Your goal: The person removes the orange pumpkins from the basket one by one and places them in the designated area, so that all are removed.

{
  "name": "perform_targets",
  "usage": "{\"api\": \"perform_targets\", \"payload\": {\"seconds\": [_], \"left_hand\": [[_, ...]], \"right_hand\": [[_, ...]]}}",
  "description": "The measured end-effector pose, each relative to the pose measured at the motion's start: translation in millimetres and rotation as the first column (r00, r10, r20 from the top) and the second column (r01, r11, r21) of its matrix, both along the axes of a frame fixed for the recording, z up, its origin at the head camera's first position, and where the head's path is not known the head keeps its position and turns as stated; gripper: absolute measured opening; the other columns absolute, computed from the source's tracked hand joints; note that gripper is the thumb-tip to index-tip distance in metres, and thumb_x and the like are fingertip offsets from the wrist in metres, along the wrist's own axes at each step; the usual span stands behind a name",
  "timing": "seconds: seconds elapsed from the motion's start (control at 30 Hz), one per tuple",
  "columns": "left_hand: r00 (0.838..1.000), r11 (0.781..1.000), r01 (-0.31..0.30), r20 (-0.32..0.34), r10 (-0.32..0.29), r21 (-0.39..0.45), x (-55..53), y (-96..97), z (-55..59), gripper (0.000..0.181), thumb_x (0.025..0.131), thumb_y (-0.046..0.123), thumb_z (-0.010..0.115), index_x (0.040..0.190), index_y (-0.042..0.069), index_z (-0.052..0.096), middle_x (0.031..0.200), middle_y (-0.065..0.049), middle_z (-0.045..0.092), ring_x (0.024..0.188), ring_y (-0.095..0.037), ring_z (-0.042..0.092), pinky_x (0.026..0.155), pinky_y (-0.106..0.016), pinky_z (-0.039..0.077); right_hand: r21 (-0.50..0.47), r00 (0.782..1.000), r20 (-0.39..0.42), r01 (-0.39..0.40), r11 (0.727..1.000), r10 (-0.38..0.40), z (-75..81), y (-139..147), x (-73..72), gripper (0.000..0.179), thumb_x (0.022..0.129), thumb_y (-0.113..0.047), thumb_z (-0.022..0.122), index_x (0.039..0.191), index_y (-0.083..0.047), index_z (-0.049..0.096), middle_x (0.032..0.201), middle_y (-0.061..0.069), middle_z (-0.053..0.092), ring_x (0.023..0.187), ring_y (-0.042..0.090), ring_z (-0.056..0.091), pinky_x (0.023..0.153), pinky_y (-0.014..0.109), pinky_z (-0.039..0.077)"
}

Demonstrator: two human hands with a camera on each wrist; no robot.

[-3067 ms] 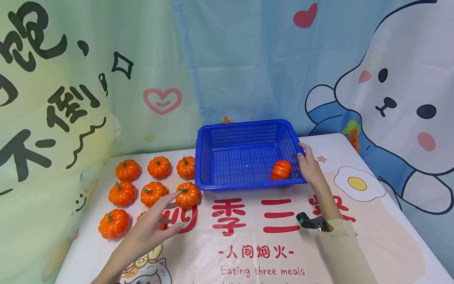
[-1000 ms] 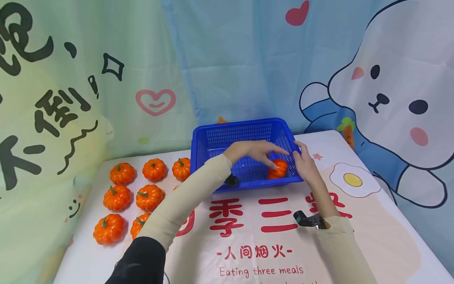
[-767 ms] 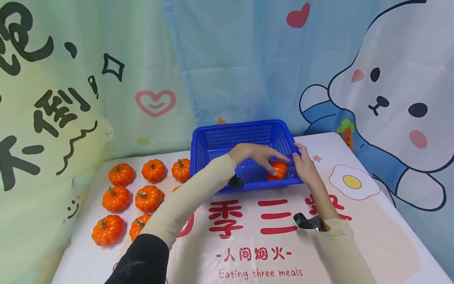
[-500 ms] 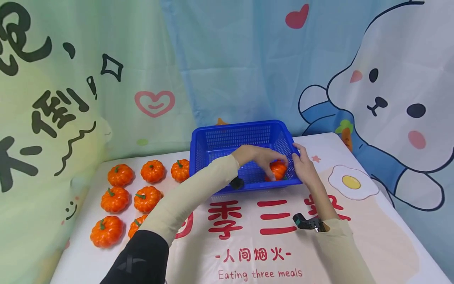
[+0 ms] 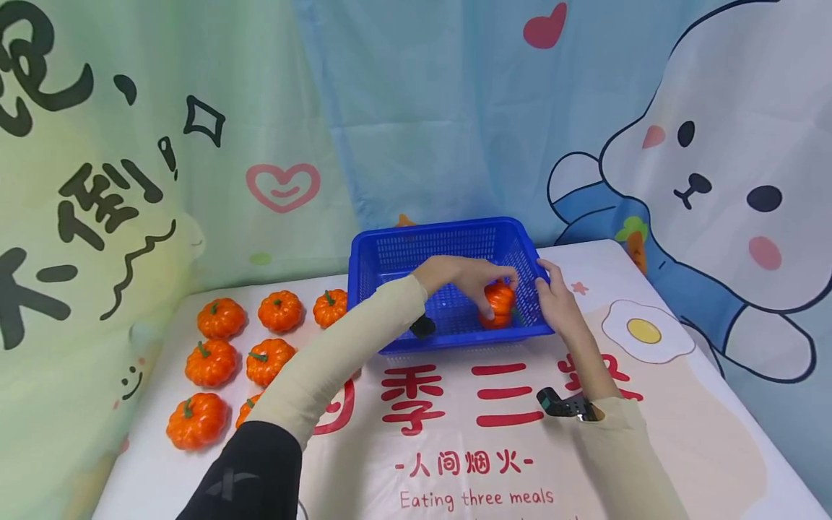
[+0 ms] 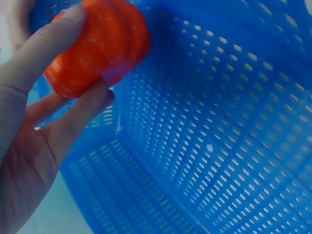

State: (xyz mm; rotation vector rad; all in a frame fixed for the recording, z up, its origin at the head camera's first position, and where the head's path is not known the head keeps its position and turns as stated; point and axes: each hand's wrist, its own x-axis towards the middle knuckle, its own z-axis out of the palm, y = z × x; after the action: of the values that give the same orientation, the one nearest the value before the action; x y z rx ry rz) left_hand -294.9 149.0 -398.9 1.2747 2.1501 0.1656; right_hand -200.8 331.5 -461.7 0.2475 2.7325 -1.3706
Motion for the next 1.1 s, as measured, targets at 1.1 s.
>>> {"api": "perform_targets", "payload": {"seconds": [1.1], "left_hand": [[0.988,0.923,-0.101,0.145,0.049,0.372,-6.2,-26.7,11.9,0.052,0.084,0.022,0.074,0.113,0.011,0.032,0.118,-0.009,0.053,0.103,-0.015,0.057,0.084,-0.012,0.051]], "right_hand": [[-0.015,1.000,0.001,-0.005,1.000,0.005,5.4,-2,0.6,0.057,0.105,-0.035,0.017,0.157,-0.016,0.002,0.158,0.030,0.014,0.135,0.055,0.028,0.106,0.076,0.023]]}}
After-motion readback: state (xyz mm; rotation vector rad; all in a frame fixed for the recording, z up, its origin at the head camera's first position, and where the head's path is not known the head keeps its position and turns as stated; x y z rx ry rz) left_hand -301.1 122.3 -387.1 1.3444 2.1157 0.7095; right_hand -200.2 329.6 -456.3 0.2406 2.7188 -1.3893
